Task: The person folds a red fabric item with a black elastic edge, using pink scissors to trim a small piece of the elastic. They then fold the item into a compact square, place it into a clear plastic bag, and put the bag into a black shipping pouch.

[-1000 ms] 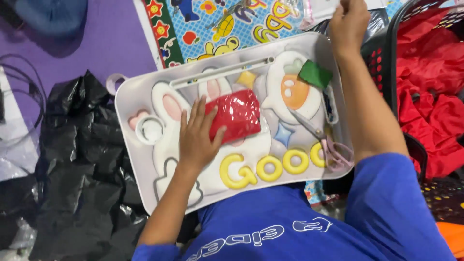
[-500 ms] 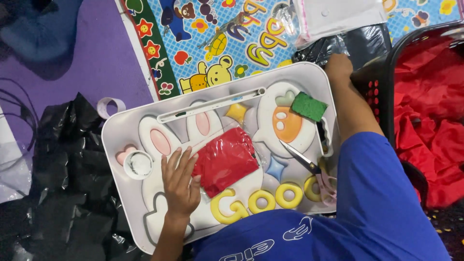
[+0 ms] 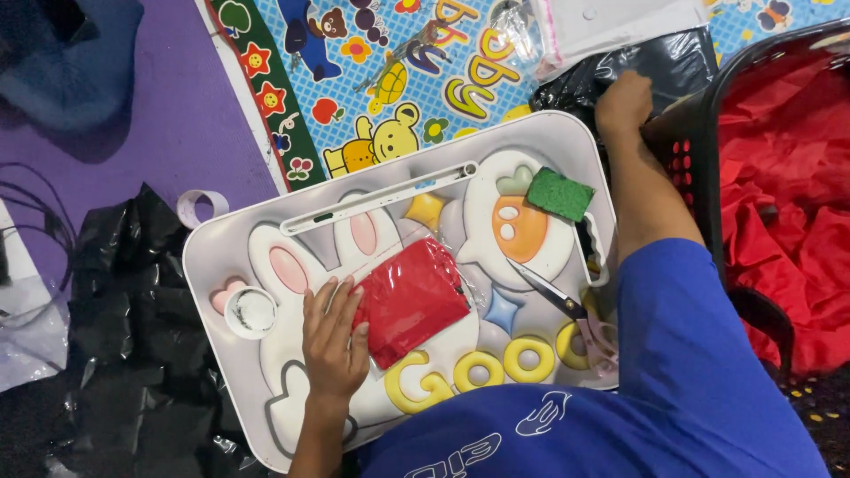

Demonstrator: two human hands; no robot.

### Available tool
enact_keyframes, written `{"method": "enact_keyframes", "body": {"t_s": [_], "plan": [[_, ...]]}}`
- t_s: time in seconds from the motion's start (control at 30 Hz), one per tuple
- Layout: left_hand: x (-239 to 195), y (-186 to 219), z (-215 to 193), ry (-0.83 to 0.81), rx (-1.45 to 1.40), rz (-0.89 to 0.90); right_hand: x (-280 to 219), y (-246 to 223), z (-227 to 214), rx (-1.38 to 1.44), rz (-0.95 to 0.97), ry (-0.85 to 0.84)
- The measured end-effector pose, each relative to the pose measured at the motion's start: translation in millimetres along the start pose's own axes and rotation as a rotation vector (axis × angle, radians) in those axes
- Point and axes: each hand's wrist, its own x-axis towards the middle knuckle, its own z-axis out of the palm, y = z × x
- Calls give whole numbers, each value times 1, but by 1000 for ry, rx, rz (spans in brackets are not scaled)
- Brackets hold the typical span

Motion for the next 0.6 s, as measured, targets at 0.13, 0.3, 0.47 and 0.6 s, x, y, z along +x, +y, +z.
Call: {"method": "enact_keyframes", "body": {"t_s": [0.13, 0.3, 0.47, 0.6], "plan": [[1, 1, 0, 9, -1, 3, -4, -19, -51, 224, 131, 118], [-4, -2, 1, 41, -23, 18, 8, -25, -70, 229, 103, 395], [-1, 3, -8, 118, -68, 35, -19, -70, -153, 246, -41, 713], [18, 20, -34, 289, -185, 40, -60, -108, -236, 292, -463, 928]]}}
